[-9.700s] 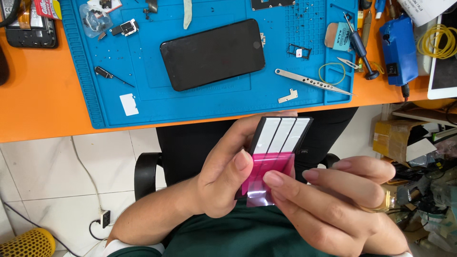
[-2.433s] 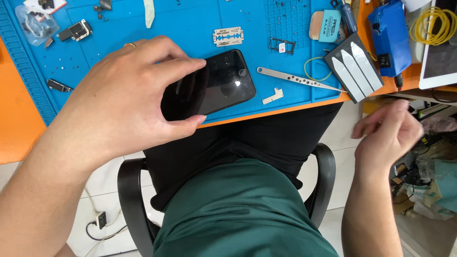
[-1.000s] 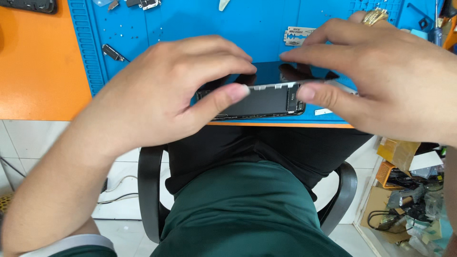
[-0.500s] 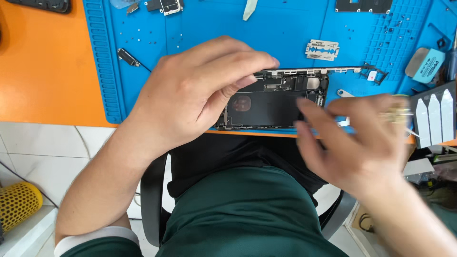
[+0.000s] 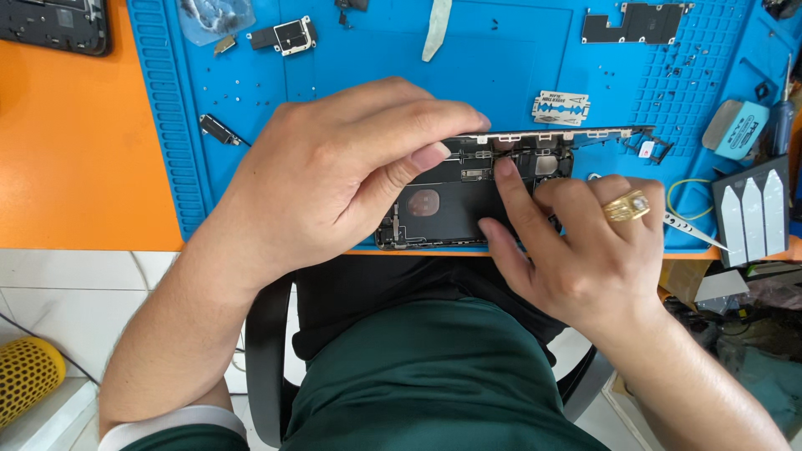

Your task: The person unpacks a new smartphone battery from its packaging and removes the protective film. They then open the back of a disassembled smartphone and place the new battery inside the device.

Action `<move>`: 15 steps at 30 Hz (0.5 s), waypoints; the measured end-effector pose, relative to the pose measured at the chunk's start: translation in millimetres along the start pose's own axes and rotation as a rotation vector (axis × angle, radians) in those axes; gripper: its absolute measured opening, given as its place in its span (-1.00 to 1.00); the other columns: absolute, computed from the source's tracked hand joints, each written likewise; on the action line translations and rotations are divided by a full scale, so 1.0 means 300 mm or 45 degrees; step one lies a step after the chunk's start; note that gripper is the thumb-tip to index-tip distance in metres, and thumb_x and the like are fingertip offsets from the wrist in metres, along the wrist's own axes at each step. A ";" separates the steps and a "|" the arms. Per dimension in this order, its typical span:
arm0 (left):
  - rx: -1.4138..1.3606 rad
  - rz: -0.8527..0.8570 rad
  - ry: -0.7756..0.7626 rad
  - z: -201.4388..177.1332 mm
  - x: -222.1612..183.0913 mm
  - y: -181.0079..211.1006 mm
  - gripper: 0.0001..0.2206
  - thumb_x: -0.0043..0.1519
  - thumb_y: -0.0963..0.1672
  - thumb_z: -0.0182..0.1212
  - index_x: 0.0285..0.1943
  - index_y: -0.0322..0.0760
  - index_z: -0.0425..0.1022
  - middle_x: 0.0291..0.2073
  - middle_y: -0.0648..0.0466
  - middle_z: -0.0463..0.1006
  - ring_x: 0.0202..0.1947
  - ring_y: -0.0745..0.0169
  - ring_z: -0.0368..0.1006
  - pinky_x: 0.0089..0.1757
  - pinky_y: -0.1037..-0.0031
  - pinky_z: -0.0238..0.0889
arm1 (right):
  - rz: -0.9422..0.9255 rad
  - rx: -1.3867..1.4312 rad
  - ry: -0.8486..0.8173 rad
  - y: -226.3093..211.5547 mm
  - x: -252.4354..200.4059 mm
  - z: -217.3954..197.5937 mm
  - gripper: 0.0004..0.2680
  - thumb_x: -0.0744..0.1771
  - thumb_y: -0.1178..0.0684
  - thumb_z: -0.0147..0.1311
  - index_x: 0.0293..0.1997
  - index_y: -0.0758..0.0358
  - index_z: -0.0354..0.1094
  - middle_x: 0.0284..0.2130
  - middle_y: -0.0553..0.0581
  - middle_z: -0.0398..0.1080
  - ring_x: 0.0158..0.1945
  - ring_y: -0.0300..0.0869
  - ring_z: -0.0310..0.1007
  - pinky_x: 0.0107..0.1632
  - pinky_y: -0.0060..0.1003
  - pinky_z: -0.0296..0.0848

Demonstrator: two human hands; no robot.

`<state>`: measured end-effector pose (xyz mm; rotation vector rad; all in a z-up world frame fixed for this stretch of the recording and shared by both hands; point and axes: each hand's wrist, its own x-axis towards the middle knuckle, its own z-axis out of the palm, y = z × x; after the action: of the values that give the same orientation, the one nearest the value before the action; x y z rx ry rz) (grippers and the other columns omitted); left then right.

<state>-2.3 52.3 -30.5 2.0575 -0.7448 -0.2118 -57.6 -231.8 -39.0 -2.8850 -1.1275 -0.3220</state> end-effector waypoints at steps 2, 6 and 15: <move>-0.019 0.019 0.005 -0.003 0.006 0.003 -0.72 0.61 -0.12 -0.11 0.36 -0.23 0.49 0.09 -0.01 0.62 0.04 -0.01 0.59 -0.22 0.29 0.37 | -0.028 0.003 -0.025 -0.003 0.002 -0.002 -0.69 0.49 -0.22 0.20 0.21 0.17 0.70 -0.26 0.04 0.39 -0.30 0.00 0.28 -0.18 -0.07 0.21; -0.030 0.031 0.020 -0.006 0.013 0.004 -0.72 0.61 -0.14 -0.09 0.34 -0.29 0.51 0.06 -0.01 0.64 0.03 0.00 0.60 -0.19 0.30 0.35 | -0.004 0.046 -0.007 -0.007 0.012 -0.003 -0.69 0.49 -0.20 0.19 0.18 0.20 0.69 -0.26 0.03 0.37 -0.31 0.02 0.29 -0.18 -0.06 0.18; -0.037 0.058 0.003 -0.012 0.010 -0.009 -0.70 0.62 -0.12 -0.13 0.38 -0.30 0.46 0.16 -0.07 0.64 0.11 -0.16 0.58 -0.11 0.21 0.40 | -0.038 -0.046 -0.015 -0.017 0.003 -0.005 -0.60 0.49 -0.30 0.06 0.20 0.21 0.69 -0.27 0.02 0.37 -0.32 0.01 0.33 -0.16 -0.07 0.17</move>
<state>2.8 54.0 -30.2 2.0108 -0.7821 -0.1933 -60.7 -227.6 -37.7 -2.9078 -1.1799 -0.3303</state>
